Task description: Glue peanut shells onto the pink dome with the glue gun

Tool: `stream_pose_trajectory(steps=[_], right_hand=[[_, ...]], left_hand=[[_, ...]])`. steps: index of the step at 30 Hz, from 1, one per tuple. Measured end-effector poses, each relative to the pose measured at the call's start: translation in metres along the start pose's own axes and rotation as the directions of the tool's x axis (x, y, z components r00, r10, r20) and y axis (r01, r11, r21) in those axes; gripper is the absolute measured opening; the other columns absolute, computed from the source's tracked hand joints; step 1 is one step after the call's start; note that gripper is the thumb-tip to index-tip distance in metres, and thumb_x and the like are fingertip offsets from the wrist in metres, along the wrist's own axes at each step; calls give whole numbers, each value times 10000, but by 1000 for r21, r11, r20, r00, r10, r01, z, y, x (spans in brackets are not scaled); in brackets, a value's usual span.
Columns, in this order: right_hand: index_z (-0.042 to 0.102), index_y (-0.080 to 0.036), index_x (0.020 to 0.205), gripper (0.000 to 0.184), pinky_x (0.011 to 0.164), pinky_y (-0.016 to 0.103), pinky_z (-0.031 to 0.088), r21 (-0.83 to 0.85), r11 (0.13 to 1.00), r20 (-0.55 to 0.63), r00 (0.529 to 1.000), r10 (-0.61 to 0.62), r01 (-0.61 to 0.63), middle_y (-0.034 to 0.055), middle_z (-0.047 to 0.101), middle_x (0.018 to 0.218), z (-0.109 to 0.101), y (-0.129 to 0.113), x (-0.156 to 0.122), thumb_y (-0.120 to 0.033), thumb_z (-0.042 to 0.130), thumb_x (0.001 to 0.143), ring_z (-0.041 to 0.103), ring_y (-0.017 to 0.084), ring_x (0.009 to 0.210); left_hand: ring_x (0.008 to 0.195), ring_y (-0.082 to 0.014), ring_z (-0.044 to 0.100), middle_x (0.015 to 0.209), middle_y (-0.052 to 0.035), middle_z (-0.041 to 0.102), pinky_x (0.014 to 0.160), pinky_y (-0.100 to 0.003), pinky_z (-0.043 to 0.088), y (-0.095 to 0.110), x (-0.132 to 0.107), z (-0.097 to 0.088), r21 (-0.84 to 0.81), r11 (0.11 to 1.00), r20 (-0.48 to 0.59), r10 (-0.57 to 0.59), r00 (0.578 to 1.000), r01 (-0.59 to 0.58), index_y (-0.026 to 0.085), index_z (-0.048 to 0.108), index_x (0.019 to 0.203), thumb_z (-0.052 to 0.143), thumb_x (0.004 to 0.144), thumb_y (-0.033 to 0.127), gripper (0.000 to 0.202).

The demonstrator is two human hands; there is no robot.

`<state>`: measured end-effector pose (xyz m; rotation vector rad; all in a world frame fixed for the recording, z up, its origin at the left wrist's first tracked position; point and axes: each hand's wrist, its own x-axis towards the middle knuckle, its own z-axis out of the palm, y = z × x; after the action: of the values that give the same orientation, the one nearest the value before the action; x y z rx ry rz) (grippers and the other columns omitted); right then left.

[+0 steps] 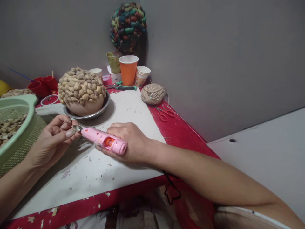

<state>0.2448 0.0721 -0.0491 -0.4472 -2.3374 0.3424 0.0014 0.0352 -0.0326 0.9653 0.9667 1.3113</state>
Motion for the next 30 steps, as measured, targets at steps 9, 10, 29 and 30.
stream_pose_trajectory(steps=[9, 10, 29, 30], right_hand=[[560, -174, 677, 329, 555, 238, 386, -1, 1000, 9, 1000, 16, -16, -2, 565, 591, -1, 0, -3, -338, 581, 961, 496, 111, 563], [557, -175, 680, 322, 556, 238, 386, 9, 1000, 10, 1000, 20, -20, -3, 562, 593, -1, 0, -3, -333, 585, 959, 495, 111, 564], [539, -183, 665, 328, 571, 241, 390, 65, 998, 11, 1000, 24, -25, -2, 554, 598, -1, -1, 0, -327, 584, 957, 493, 118, 580], [538, -183, 661, 331, 567, 240, 387, 67, 997, 17, 999, 34, -35, -4, 550, 594, -1, -1, 0, -329, 586, 954, 490, 115, 575]], left_hand=[[735, -91, 678, 841, 5, 717, 743, -177, 575, 1, 0, 2, 1, 1000, -9, 12, 1000, -12, 185, 662, 839, 864, 673, 89, 278], [737, -92, 679, 843, 5, 718, 745, -180, 577, 1, 0, 2, 1, 1000, -11, 14, 1000, -14, 184, 663, 840, 863, 673, 89, 277], [738, -90, 662, 833, 0, 718, 751, -177, 576, 0, -1, 2, 17, 999, -32, 52, 998, -51, 185, 657, 831, 858, 680, 84, 272], [735, -89, 660, 828, 2, 718, 749, -174, 575, 0, -1, 3, 15, 999, -35, 53, 998, -52, 185, 658, 826, 860, 677, 83, 272]])
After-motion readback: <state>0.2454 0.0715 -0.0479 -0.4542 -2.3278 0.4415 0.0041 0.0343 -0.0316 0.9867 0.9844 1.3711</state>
